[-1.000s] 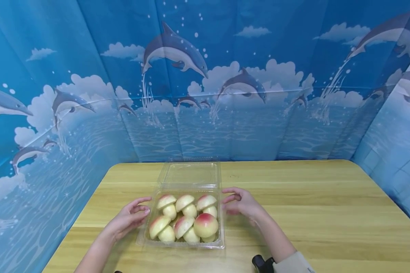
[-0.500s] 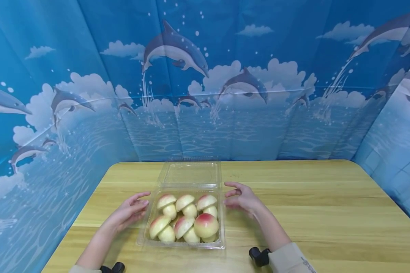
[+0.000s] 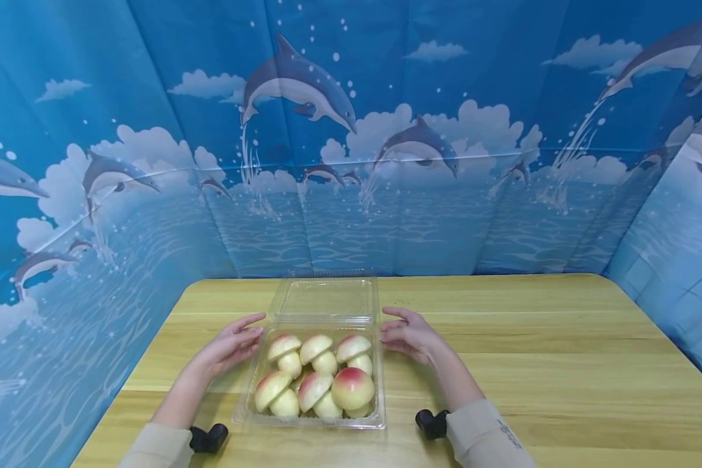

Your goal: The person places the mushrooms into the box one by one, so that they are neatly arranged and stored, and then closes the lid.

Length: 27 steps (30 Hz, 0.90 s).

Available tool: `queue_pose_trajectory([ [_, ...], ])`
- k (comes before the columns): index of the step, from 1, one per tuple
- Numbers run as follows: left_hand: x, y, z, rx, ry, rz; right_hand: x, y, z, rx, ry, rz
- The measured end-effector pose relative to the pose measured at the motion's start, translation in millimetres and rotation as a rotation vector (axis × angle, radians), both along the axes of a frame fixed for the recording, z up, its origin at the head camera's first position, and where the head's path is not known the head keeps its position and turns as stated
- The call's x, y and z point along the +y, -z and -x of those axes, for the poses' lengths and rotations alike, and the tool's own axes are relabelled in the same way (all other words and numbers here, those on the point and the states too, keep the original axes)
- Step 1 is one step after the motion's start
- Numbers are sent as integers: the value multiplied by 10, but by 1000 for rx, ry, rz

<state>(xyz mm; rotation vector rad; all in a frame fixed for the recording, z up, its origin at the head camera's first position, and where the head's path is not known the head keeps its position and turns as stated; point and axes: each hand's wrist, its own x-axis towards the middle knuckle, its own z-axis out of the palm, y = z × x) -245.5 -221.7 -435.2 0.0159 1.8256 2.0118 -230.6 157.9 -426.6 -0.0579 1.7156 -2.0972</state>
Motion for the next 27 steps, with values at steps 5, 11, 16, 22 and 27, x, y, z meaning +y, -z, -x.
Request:
queue_pose_trajectory([
  [5, 50, 14, 95, -16, 23, -24, -20, 17, 79, -27, 8, 6],
  [11, 69, 31, 173, -28, 54, -47, -25, 51, 145, -40, -14, -10],
  [16, 72, 19, 192, -17, 69, -57, -19, 48, 152, -39, -30, 1],
  [22, 75, -7, 186, -14, 62, -66, -11, 49, 148, -38, -35, 25],
  [27, 89, -17, 188, -15, 41, -59, -13, 35, 141, -29, -33, 37],
])
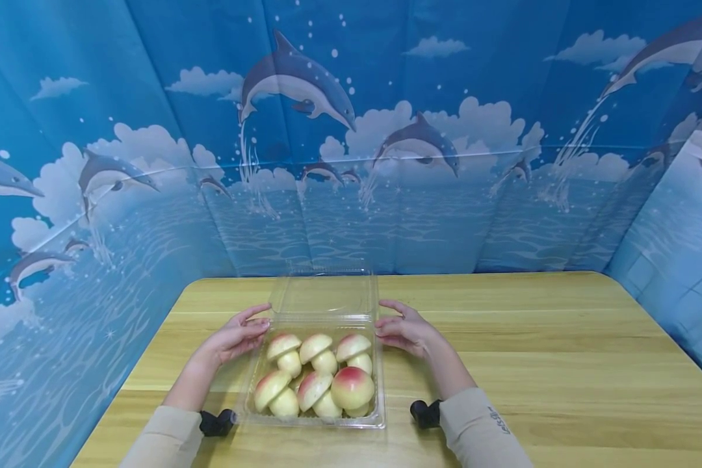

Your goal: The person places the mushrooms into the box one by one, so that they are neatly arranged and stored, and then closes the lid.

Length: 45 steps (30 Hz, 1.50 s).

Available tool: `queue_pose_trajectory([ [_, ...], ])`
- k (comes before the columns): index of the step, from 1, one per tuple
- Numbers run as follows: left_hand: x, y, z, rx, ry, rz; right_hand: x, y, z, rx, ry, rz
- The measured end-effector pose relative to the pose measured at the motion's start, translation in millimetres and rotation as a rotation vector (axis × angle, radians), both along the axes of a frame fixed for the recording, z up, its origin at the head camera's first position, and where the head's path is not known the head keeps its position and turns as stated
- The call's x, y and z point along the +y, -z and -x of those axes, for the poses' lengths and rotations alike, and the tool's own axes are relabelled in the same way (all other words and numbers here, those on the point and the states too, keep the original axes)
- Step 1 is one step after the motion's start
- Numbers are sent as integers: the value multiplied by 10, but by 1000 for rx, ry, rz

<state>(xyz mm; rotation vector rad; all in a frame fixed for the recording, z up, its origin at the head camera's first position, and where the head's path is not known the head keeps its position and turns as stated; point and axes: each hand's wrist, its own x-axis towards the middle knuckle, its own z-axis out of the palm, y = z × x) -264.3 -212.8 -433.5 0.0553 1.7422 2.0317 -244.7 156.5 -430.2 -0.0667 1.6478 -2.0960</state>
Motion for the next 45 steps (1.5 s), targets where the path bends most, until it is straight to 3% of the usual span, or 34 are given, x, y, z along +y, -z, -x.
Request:
queue_pose_trajectory([
  [15, 10, -18, -65, 56, -51, 6, 16, -24, -69, 83, -17, -25],
  [30, 81, -7, -90, 79, -161, 16, -16, 20, -94, 147, 26, -64],
  [45, 51, 15, -104, 100, -138, 27, -35, 12, -130, 131, 56, 12],
])
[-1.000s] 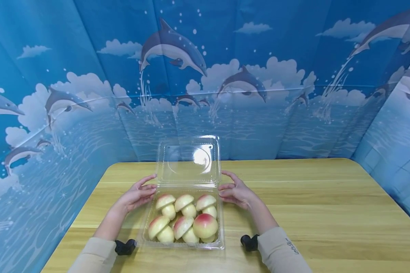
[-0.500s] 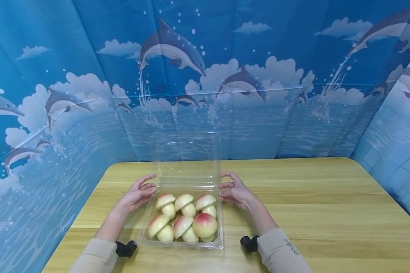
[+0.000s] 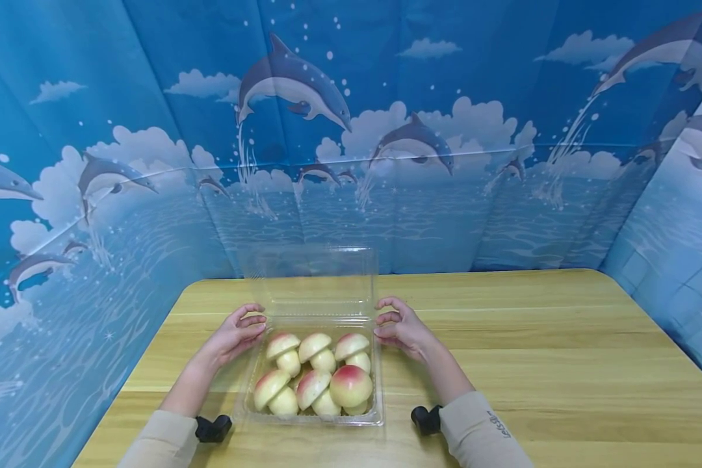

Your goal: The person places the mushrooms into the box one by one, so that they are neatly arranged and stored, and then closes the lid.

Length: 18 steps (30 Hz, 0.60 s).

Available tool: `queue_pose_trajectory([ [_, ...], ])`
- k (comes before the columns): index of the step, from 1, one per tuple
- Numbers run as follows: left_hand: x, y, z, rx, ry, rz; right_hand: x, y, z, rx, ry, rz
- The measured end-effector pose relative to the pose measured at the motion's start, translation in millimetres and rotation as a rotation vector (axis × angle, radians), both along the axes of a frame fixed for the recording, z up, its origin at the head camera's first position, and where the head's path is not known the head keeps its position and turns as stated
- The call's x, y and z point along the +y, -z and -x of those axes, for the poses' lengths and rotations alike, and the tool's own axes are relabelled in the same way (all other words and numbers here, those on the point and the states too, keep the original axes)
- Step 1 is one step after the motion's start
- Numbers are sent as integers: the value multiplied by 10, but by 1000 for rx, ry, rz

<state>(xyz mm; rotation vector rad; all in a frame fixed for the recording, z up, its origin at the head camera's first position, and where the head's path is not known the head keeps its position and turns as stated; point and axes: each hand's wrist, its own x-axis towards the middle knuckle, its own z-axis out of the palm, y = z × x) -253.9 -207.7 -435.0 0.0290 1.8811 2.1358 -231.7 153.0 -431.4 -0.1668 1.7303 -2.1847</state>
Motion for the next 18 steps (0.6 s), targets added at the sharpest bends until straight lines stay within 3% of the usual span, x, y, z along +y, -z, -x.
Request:
queue_pose_trajectory([
  [6, -36, 2, -20, 28, 17, 21, -3, 17, -14, 2, -1, 32],
  [12, -28, 8, -33, 34, -24, 70, -6, 45, -36, 2, 13, 42],
  [18, -32, -17, -54, 38, -16, 44, -19, 48, -51, -16, 39, 34],
])
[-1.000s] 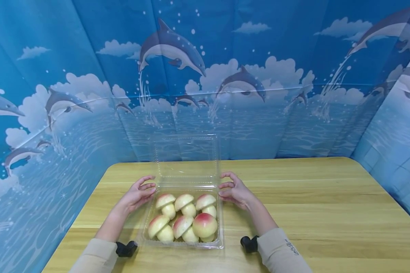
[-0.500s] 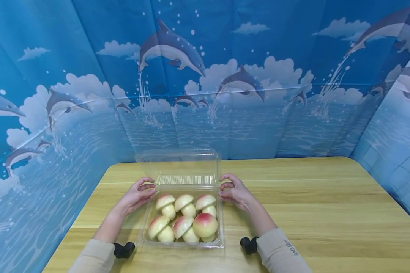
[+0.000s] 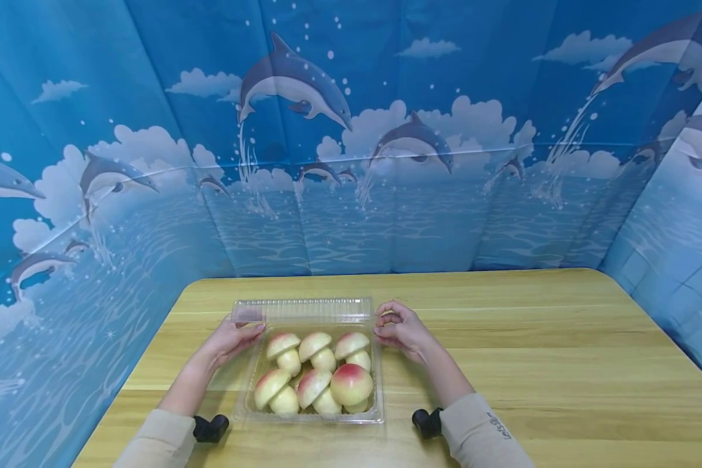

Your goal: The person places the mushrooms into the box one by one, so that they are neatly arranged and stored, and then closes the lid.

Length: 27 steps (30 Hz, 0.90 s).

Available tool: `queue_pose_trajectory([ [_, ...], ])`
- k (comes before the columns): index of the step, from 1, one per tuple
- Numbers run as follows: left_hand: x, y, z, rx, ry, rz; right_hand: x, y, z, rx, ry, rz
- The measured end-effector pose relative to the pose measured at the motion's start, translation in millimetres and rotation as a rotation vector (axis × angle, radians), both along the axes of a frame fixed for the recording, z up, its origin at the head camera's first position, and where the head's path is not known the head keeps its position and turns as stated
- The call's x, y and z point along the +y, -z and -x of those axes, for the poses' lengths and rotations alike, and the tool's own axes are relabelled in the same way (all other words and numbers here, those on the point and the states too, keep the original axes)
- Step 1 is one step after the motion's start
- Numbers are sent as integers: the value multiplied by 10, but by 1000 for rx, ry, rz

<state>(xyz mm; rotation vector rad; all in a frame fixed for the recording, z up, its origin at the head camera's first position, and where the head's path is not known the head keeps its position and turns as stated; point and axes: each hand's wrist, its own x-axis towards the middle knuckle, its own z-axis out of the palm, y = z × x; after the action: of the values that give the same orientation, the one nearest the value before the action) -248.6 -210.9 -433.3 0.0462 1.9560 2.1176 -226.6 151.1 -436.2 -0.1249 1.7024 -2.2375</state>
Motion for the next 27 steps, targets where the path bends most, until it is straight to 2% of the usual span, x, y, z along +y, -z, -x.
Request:
queue_pose_trajectory([
  [4, 3, -24, -34, 69, 20, 14, 0, 7, -15, 22, 15, -52],
  [7, 11, -19, -43, 133, 2, 79, 5, 8, -29, 42, 22, -78],
  [11, 8, 15, -51, 169, -28, 138, 10, 3, -51, 38, 30, -86],
  [15, -40, 30, -85, 146, -9, 139, -6, -12, -67, 24, 45, -113],
  [20, -111, 0, -160, 97, 51, 129, -11, -36, -75, 28, 81, -166],
  [23, -136, -26, -215, 90, 94, 165, 4, -48, -90, 27, 93, -196],
  [27, -149, -51, -298, 77, 123, 196, 34, -58, -126, 23, 64, -212],
])
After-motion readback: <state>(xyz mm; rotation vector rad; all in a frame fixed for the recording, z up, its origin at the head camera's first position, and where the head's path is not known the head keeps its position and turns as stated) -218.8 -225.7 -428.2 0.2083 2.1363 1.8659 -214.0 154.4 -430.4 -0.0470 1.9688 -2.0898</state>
